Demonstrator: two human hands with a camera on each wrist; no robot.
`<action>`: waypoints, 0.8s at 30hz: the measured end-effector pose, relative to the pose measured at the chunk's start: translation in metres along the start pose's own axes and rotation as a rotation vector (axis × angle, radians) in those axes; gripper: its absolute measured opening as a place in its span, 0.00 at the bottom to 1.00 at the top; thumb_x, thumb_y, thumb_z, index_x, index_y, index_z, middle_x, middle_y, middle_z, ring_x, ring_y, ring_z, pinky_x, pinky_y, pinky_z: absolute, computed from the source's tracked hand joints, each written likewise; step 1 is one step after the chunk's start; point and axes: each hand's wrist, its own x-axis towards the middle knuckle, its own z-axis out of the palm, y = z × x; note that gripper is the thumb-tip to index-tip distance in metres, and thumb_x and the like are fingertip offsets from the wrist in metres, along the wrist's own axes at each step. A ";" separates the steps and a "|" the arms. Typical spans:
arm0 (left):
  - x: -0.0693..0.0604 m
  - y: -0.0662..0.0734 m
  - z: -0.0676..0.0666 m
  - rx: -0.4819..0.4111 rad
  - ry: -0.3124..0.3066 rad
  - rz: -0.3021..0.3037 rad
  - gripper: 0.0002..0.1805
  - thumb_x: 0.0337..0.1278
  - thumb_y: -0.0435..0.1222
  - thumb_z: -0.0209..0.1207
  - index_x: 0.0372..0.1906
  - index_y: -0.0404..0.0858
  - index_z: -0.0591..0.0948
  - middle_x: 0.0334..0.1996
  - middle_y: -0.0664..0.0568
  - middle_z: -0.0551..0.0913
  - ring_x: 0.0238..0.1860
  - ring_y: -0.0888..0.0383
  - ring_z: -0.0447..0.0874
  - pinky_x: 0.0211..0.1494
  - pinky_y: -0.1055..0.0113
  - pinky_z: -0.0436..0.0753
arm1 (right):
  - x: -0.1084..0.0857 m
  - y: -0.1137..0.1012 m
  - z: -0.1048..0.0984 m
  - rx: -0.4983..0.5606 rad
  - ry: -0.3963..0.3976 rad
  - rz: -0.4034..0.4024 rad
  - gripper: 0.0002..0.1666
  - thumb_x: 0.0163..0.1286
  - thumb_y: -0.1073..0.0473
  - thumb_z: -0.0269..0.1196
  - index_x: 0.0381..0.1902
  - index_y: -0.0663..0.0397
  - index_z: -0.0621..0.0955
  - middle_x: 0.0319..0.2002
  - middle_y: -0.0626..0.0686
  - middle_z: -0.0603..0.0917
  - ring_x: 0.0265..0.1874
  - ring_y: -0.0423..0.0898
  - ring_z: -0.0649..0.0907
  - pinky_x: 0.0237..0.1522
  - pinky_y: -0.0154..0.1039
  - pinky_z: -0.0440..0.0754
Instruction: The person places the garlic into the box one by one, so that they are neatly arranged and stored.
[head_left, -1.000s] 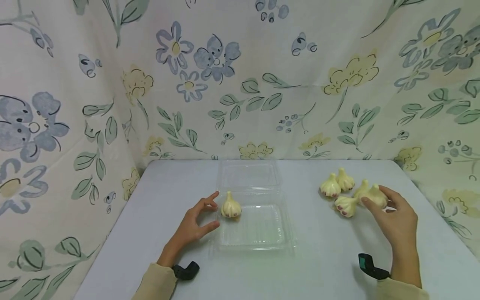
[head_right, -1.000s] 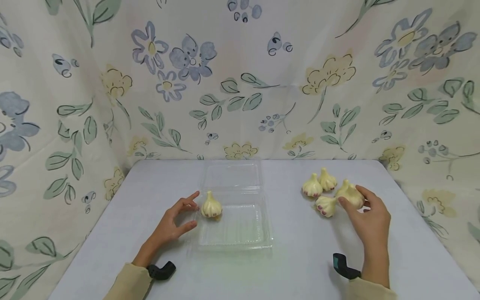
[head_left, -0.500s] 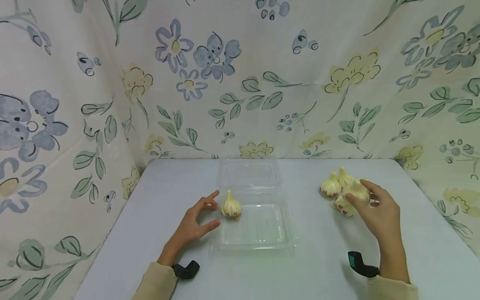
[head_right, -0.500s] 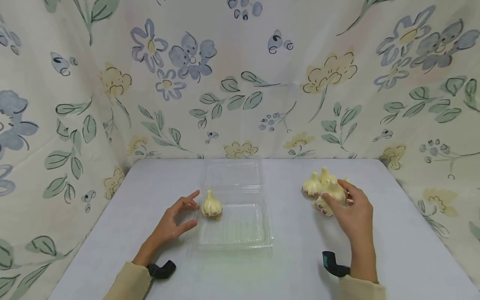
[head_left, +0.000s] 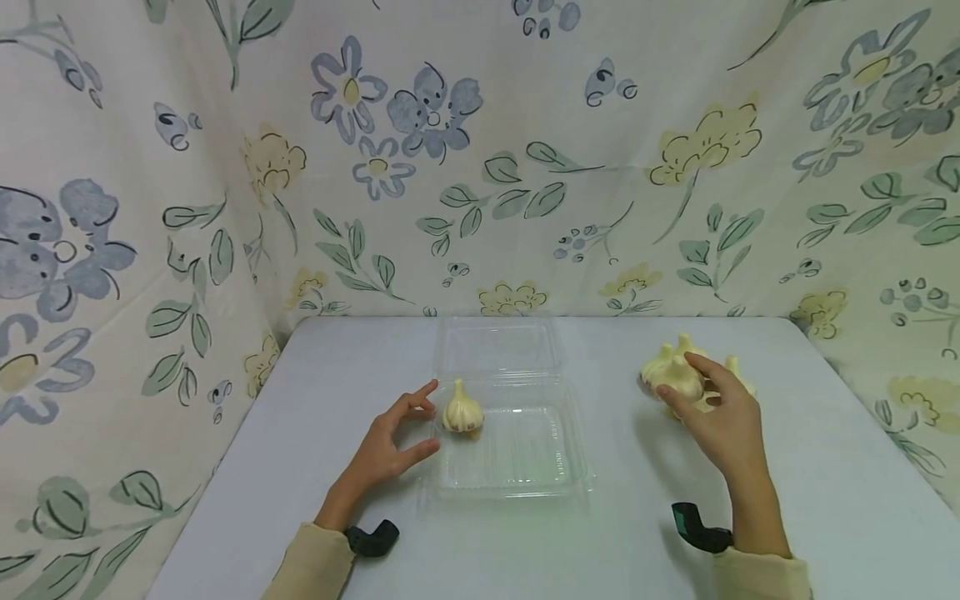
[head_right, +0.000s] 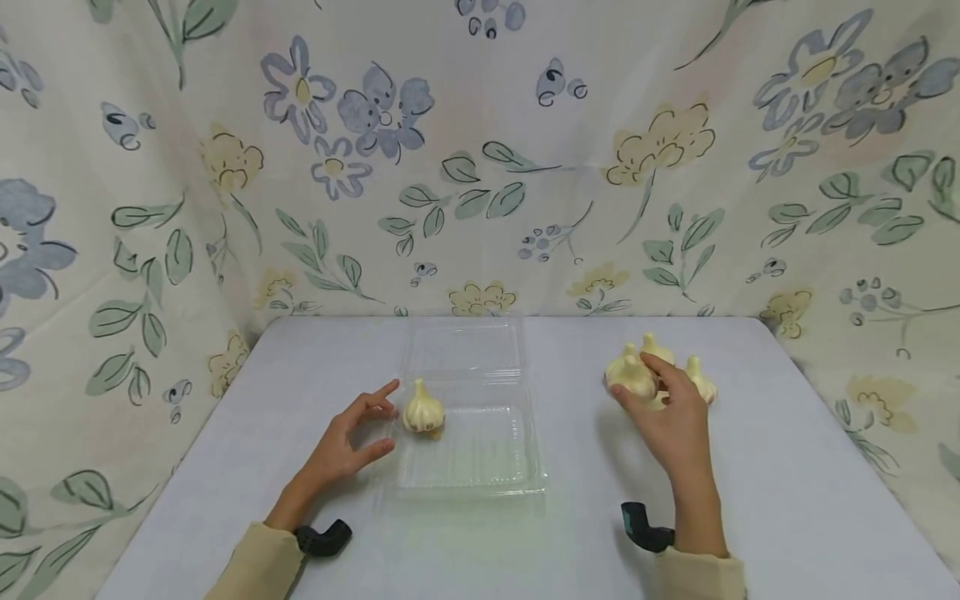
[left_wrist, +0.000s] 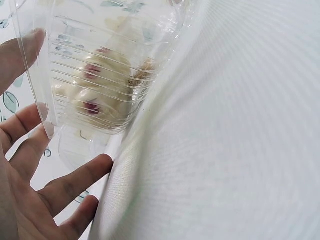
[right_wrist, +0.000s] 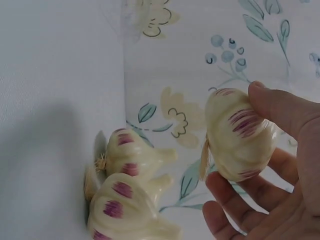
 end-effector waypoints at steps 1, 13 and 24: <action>0.000 0.000 0.000 0.001 -0.001 0.000 0.23 0.59 0.37 0.70 0.56 0.41 0.75 0.78 0.53 0.67 0.58 0.50 0.86 0.74 0.49 0.68 | 0.000 0.000 0.001 0.002 0.002 -0.005 0.37 0.65 0.49 0.73 0.68 0.58 0.77 0.64 0.63 0.81 0.45 0.29 0.71 0.45 0.34 0.73; 0.001 0.003 0.000 0.000 -0.002 -0.010 0.24 0.58 0.37 0.71 0.56 0.42 0.75 0.78 0.54 0.67 0.58 0.52 0.86 0.75 0.50 0.68 | -0.005 -0.017 0.012 0.050 -0.061 -0.049 0.37 0.65 0.47 0.73 0.68 0.52 0.77 0.65 0.56 0.81 0.46 0.26 0.72 0.45 0.35 0.74; 0.001 0.003 -0.001 0.002 -0.003 -0.011 0.24 0.58 0.37 0.71 0.56 0.41 0.75 0.77 0.54 0.67 0.58 0.52 0.86 0.75 0.50 0.67 | -0.009 -0.025 0.028 0.036 -0.103 -0.129 0.34 0.65 0.48 0.73 0.66 0.48 0.79 0.60 0.53 0.84 0.42 0.28 0.75 0.44 0.28 0.74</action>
